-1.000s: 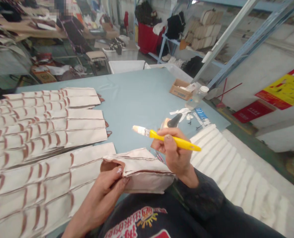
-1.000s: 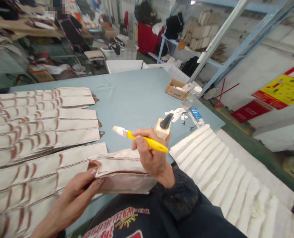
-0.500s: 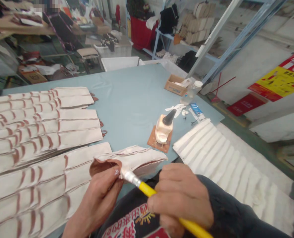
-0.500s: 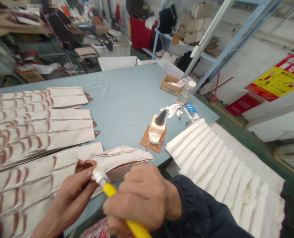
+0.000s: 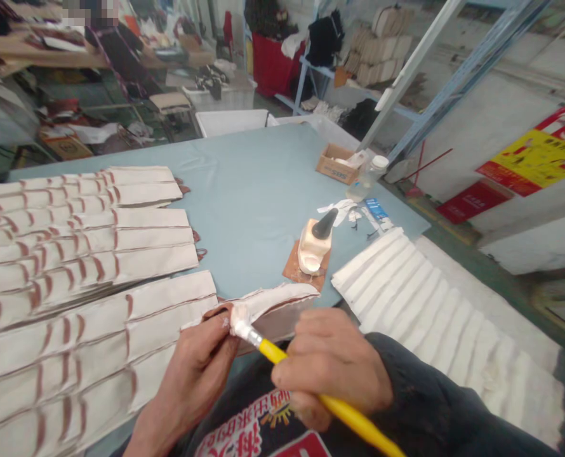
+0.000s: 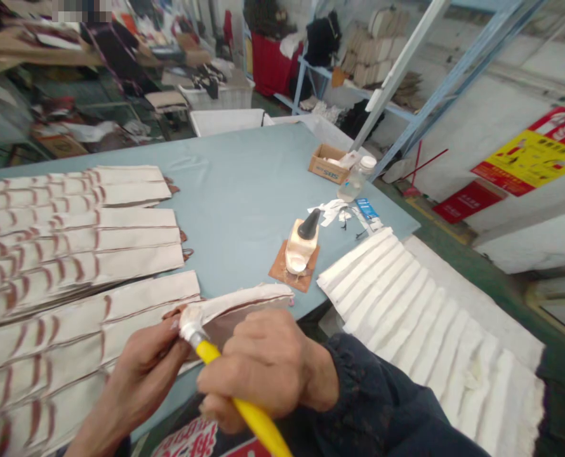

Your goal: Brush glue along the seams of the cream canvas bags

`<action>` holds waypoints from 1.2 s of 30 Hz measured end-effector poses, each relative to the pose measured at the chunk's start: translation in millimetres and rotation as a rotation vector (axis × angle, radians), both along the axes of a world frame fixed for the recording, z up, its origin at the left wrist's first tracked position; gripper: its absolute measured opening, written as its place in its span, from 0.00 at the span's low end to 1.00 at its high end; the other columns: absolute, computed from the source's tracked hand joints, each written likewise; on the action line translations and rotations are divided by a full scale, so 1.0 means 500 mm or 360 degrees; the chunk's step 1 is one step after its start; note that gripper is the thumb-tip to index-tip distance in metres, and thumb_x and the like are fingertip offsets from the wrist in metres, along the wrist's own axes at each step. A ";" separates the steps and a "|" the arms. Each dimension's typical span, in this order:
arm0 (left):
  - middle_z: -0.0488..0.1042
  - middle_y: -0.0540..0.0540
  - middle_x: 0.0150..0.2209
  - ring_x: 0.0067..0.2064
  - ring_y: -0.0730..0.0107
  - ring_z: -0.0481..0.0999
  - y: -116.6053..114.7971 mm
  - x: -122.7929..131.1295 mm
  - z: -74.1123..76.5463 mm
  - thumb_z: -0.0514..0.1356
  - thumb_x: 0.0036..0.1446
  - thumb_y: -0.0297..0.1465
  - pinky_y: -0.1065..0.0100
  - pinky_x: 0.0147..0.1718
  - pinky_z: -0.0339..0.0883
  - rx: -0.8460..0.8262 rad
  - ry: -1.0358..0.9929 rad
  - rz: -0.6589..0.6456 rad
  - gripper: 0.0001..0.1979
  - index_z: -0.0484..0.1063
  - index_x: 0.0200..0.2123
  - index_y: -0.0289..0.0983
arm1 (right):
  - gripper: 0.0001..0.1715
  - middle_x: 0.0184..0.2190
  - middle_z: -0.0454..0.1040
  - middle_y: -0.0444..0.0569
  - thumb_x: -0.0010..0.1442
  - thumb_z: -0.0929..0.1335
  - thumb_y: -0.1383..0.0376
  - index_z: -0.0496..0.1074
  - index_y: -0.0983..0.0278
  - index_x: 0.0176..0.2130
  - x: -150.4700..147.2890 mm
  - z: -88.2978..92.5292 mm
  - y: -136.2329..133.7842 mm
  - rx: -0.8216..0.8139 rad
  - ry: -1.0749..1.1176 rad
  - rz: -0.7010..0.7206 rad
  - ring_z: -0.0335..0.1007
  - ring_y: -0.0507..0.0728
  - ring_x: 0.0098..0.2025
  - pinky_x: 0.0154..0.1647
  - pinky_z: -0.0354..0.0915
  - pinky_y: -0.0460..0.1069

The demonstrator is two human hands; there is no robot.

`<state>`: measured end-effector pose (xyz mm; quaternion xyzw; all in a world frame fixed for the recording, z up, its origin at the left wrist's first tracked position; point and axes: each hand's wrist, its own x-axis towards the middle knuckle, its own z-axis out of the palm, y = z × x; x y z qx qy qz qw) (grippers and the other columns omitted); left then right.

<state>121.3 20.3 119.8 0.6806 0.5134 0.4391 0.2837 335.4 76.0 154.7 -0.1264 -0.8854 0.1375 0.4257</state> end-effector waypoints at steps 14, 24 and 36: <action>0.69 0.54 0.25 0.29 0.72 0.70 -0.003 0.009 0.004 0.57 0.65 0.22 0.73 0.30 0.63 0.0042 0.0015 0.0053 0.13 0.69 0.28 0.40 | 0.19 0.18 0.71 0.37 0.77 0.63 0.57 0.74 0.59 0.36 -0.032 -0.019 -0.001 -0.0444 0.0736 -0.0147 0.66 0.49 0.18 0.22 0.65 0.47; 0.75 0.50 0.28 0.29 0.68 0.72 0.002 0.013 -0.009 0.58 0.67 0.29 0.70 0.32 0.65 -0.0181 -0.0032 0.0049 0.12 0.78 0.31 0.38 | 0.22 0.15 0.62 0.35 0.74 0.66 0.53 0.74 0.61 0.31 -0.062 -0.005 0.022 -0.1284 0.0976 0.0023 0.55 0.45 0.14 0.13 0.54 0.41; 0.81 0.43 0.41 0.44 0.61 0.76 -0.020 0.041 0.016 0.54 0.67 0.27 0.63 0.49 0.68 -0.0350 -0.0323 0.0069 0.15 0.82 0.37 0.37 | 0.22 0.13 0.62 0.38 0.69 0.71 0.53 0.75 0.62 0.27 -0.020 -0.026 0.004 -0.1557 0.0932 -0.0378 0.55 0.47 0.14 0.14 0.53 0.42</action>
